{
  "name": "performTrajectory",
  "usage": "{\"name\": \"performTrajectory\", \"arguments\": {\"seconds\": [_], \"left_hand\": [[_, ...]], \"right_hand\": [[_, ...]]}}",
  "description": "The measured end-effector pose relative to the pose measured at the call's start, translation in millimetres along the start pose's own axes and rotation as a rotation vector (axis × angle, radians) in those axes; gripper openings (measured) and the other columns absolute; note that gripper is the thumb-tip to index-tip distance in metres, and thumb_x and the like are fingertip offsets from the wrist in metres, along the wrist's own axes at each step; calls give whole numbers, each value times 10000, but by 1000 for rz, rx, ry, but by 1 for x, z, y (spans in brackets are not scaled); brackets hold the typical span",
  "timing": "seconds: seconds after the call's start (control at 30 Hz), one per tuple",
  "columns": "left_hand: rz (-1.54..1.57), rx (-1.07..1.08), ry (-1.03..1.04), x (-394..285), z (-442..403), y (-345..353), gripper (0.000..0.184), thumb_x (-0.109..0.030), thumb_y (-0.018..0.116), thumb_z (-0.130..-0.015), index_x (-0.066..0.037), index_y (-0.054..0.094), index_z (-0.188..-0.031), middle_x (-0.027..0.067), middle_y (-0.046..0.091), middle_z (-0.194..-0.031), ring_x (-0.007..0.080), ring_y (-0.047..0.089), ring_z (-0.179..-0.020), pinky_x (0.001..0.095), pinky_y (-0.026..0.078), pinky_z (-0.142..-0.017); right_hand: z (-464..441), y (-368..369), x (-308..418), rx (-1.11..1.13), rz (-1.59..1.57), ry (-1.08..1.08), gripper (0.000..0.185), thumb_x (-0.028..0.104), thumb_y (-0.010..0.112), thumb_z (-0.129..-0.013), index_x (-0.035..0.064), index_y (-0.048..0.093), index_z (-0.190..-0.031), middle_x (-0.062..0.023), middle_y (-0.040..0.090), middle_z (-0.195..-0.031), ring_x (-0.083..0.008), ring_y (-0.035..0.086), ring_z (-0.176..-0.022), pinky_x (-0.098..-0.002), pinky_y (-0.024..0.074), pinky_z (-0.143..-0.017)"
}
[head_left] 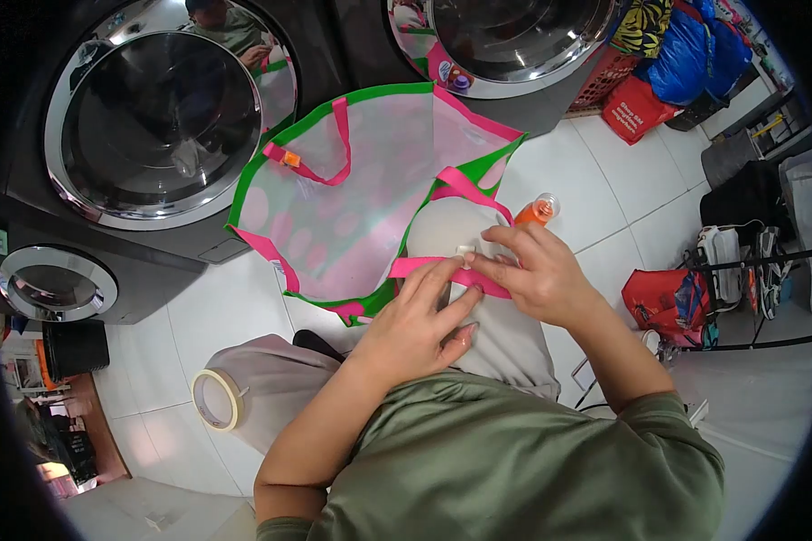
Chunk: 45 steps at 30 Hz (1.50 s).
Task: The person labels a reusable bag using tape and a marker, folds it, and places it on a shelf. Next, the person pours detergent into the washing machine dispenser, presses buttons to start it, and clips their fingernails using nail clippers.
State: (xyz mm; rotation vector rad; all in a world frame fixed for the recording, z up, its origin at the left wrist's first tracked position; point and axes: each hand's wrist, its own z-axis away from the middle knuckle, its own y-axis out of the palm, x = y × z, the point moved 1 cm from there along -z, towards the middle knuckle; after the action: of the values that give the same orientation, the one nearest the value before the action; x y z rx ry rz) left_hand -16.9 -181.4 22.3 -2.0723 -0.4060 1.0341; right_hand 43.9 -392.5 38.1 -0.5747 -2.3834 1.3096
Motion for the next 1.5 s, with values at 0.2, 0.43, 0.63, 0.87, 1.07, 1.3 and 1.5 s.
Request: {"name": "performTrajectory", "arguments": {"seconds": [0.2,0.43,0.63,0.87,1.07,1.3,1.5], "left_hand": [[104,-45,-34,2,3,2,441,-198,751,-767,-92,669,-1187,232,495,-1319,371,529,-1160,453,487,-940],[218,24,-59,18,-6,-12,363,-76,651,-837,-88,648,-1200,154,589,-1249,335,563,-1103,418,474,-953],[403,68,-127,41,-14,-16,325,21,665,-817,-82,655,-1125,81,658,-1219,279,595,-1110,385,485,-936],[415,34,-59,45,-9,-11,163,-44,751,-785,-57,690,-936,60,668,-1232,242,607,-1108,359,504,-905],[446,19,-134,43,-9,-10,109,-86,757,-815,-32,693,-885,79,671,-1213,224,612,-1094,346,505,-898],[429,-8,-144,41,-10,-8,128,-122,752,-841,-23,690,-896,94,671,-1196,235,614,-1096,347,508,-911],[497,-18,-218,38,-12,-7,146,-133,742,-860,-10,676,-901,109,664,-1185,231,617,-1102,346,510,-908]], "right_hand": [[-9,6,2,-2,53,8,415,103,653,-744,91,700,-1156,-82,609,-1163,-234,562,-889,-342,498,-737],[-7,5,-1,-128,-22,270,402,72,702,-750,44,672,-1150,-125,598,-1125,-267,592,-864,-372,506,-735],[3,-4,24,30,-311,36,335,72,767,-737,42,661,-1054,-97,596,-1037,-247,607,-824,-362,511,-700],[8,11,26,-82,-438,131,356,104,836,-687,45,664,-994,-96,584,-1008,-228,612,-785,-333,514,-639],[11,16,27,-172,-450,215,271,51,823,-731,20,673,-955,-84,594,-952,-181,603,-687,-299,499,-573],[5,15,33,-107,-648,558,104,18,743,-825,5,689,-913,-58,596,-919,-118,593,-694,-262,469,-559],[-2,15,36,-106,-761,722,84,28,733,-829,-1,681,-889,-35,574,-917,-87,541,-676,-239,445,-585]]}}
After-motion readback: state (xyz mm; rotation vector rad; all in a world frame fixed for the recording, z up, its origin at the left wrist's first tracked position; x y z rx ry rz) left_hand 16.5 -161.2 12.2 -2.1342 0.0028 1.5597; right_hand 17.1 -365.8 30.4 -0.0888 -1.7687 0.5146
